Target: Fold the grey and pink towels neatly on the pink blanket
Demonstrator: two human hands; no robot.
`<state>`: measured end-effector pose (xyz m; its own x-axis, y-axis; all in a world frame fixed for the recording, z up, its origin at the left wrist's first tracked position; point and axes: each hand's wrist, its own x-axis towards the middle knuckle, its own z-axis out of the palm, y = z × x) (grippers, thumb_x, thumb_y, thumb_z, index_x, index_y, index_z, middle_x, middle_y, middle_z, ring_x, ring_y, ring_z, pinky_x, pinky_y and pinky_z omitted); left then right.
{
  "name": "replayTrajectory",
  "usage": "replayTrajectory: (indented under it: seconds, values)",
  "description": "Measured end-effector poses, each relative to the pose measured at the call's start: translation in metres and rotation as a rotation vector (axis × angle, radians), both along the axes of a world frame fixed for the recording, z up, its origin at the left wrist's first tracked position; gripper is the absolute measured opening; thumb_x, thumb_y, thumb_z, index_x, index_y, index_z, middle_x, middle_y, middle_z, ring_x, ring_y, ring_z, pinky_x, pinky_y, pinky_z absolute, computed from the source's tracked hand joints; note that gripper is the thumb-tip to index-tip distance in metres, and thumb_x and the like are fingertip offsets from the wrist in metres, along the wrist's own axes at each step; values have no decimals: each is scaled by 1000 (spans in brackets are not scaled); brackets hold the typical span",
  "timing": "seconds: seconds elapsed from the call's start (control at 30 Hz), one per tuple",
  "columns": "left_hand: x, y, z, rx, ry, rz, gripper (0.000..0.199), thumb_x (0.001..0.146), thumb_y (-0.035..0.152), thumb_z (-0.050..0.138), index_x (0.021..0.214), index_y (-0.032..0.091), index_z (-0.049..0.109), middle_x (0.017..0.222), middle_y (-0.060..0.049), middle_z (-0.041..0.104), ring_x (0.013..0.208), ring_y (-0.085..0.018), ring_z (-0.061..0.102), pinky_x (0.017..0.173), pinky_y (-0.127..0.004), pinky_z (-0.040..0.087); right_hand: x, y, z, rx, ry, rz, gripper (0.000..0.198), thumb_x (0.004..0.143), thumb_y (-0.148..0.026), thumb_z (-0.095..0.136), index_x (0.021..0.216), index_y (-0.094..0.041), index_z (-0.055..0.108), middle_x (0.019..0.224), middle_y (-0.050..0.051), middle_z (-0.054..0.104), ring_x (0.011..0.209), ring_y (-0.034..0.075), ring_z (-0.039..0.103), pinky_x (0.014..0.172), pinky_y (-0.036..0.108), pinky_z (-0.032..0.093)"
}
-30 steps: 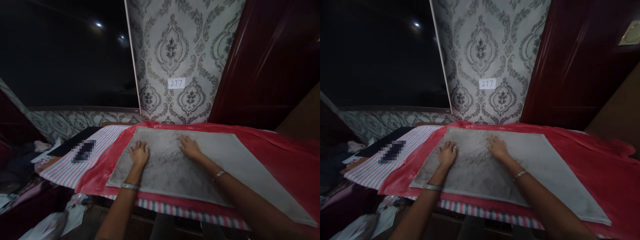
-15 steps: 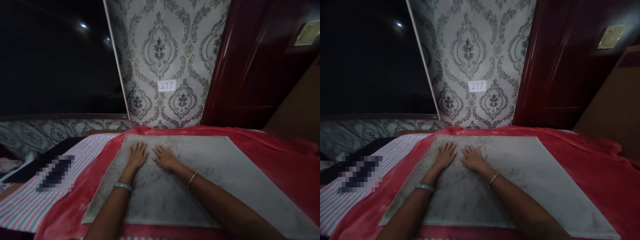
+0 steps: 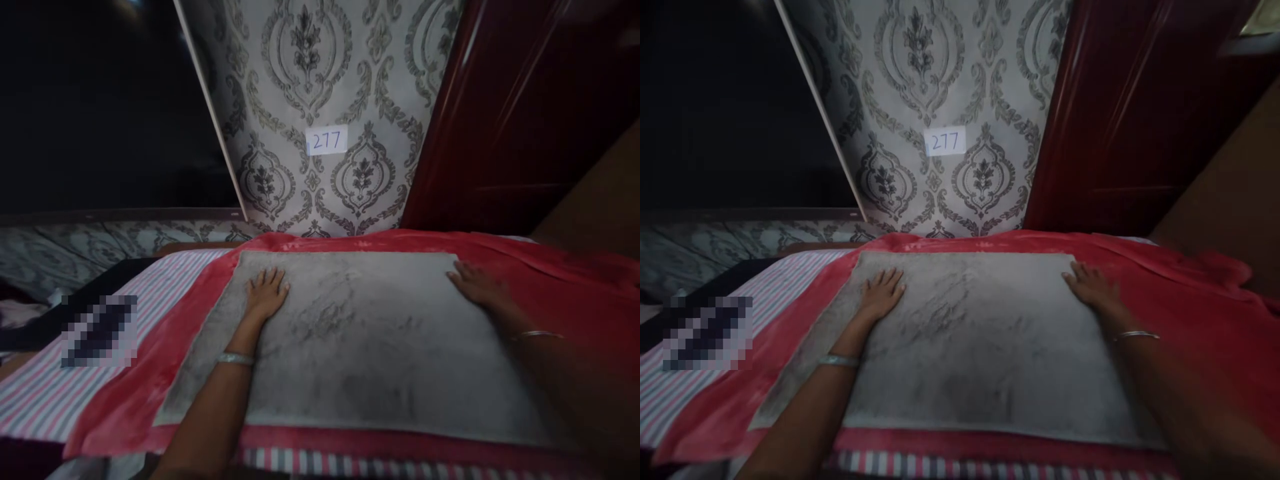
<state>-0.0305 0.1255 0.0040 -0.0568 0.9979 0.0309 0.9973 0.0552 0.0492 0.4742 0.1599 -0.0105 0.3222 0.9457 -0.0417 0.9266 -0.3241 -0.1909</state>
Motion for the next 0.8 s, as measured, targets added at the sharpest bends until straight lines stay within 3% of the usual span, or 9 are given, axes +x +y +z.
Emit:
replayTrajectory:
  seconds: [0.1, 0.17, 0.3, 0.4, 0.53, 0.67, 0.8]
  values:
    - [0, 0, -2, 0, -26, -17, 62, 100, 50, 25, 157, 28, 31, 166, -2, 24, 154, -32, 17, 119, -64, 15, 6, -22, 2, 43, 12, -78, 68, 102, -52, 22, 158, -14, 34, 164, 21, 18, 151, 41, 15, 110, 71, 24]
    - [1, -1, -2, 1, -39, -22, 62, 100, 50, 27, 157, 28, 32, 166, -3, 26, 153, -32, 18, 119, -65, 15, -21, -36, 6, 91, -24, 1, 67, 102, -50, 22, 158, -15, 32, 165, 21, 15, 152, 39, 14, 111, 69, 26]
    - [7, -9, 9, 83, -42, -45, 55, 100, 43, 33, 150, 23, 44, 160, -9, 38, 149, -30, 29, 119, -60, 21, -129, -74, 14, 74, -94, 436, 57, 103, -41, 29, 157, -22, 34, 166, 12, 20, 152, 32, 19, 117, 61, 24]
    - [12, -27, 23, 140, -49, -70, 47, 100, 34, 35, 140, 20, 56, 148, -12, 54, 139, -26, 46, 120, -53, 24, -217, -107, 19, 41, -17, 720, 58, 102, -42, 34, 157, -24, 34, 166, 10, 20, 153, 31, 16, 119, 58, 20]
    - [10, -72, 26, 189, -32, -136, 48, 102, 37, 35, 144, 23, 52, 151, -11, 52, 141, -25, 43, 121, -53, 21, -288, -141, 17, 89, 89, 906, 59, 101, -45, 36, 157, -25, 33, 167, 10, 18, 153, 31, 15, 120, 59, 15]
    - [-1, -110, 8, 105, 59, -146, 56, 101, 45, 36, 153, 25, 41, 161, -10, 36, 150, -32, 29, 119, -62, 19, -299, -150, 7, 106, 90, 935, 62, 101, -48, 37, 158, -25, 33, 166, 7, 20, 153, 31, 13, 122, 58, 8]
    - [-8, -113, -6, 106, 116, -119, 57, 101, 46, 33, 155, 26, 37, 163, -9, 31, 151, -33, 26, 118, -63, 21, -254, -141, -4, 105, 14, 821, 62, 100, -51, 35, 158, -29, 31, 167, 4, 20, 153, 31, 13, 121, 58, 12]
